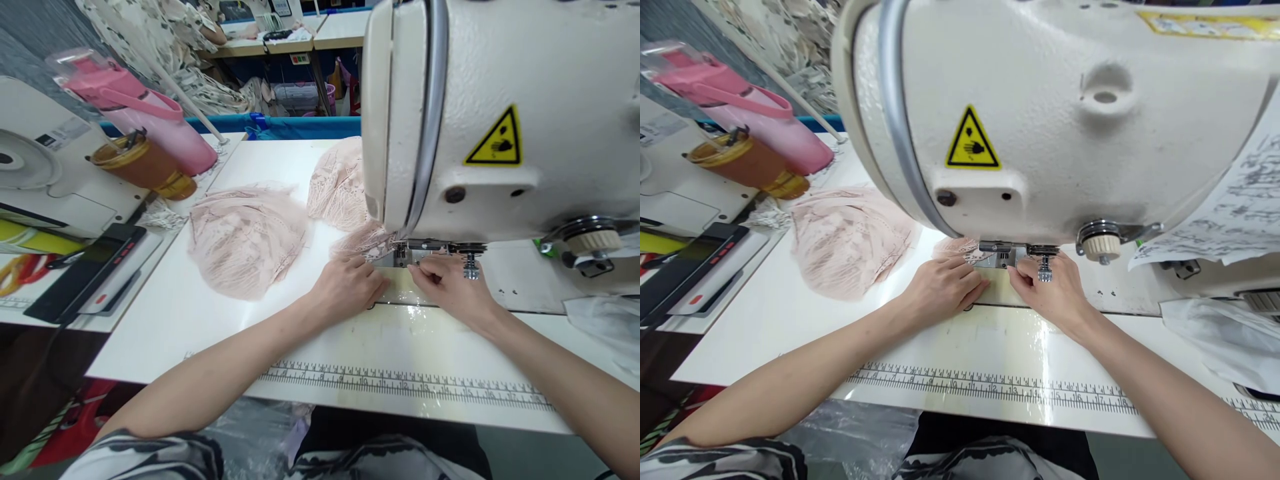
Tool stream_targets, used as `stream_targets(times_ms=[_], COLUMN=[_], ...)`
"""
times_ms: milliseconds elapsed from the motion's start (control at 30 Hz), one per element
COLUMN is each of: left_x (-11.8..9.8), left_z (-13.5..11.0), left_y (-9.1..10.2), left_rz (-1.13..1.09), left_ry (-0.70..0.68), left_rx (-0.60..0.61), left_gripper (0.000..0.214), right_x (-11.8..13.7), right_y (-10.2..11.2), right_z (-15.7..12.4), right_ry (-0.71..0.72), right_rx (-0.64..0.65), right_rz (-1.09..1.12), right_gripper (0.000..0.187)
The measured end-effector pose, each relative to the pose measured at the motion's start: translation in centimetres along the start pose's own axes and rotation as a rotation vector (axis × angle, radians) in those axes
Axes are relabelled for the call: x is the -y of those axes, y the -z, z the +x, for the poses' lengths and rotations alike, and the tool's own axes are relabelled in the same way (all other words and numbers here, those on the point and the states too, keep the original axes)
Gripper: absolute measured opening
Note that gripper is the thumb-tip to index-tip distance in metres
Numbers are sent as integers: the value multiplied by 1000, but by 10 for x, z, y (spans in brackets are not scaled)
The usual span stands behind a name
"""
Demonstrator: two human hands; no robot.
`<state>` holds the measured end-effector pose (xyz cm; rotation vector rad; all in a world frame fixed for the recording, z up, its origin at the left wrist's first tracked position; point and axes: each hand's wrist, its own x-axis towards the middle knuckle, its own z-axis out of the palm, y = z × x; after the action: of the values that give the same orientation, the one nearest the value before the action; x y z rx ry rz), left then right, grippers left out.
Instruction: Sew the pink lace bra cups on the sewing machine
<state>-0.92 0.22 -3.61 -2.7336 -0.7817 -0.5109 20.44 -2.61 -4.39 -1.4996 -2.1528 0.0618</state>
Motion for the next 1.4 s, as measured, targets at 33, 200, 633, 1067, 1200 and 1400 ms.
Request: stream_targets(times_ms=[33, 200, 633, 1067, 1200, 1400], left_x=[0, 0, 0, 0, 0, 0], left_z=[0, 1, 0, 0, 0, 0], left_y=[0, 0, -1, -1, -1, -1], left_rz=[-5, -25, -6, -4, -5, -5], left_ry=[7, 26, 11, -1, 0, -10], left_rx=[12, 46, 32, -31, -10, -33], left_gripper=[43, 43, 43, 42, 43, 41], right_x=[0, 0, -1, 0, 0, 0], right_y=[0, 0, -2, 0, 0, -2], right_z=[0, 0, -1, 1, 2, 1], right_ry=[4, 15, 21, 32, 33, 10], right_rx=[-4, -13, -20, -12, -16, -17], right_rz=[-5, 10, 6, 9, 19, 17], right_gripper=[41, 42, 42, 42, 43, 42])
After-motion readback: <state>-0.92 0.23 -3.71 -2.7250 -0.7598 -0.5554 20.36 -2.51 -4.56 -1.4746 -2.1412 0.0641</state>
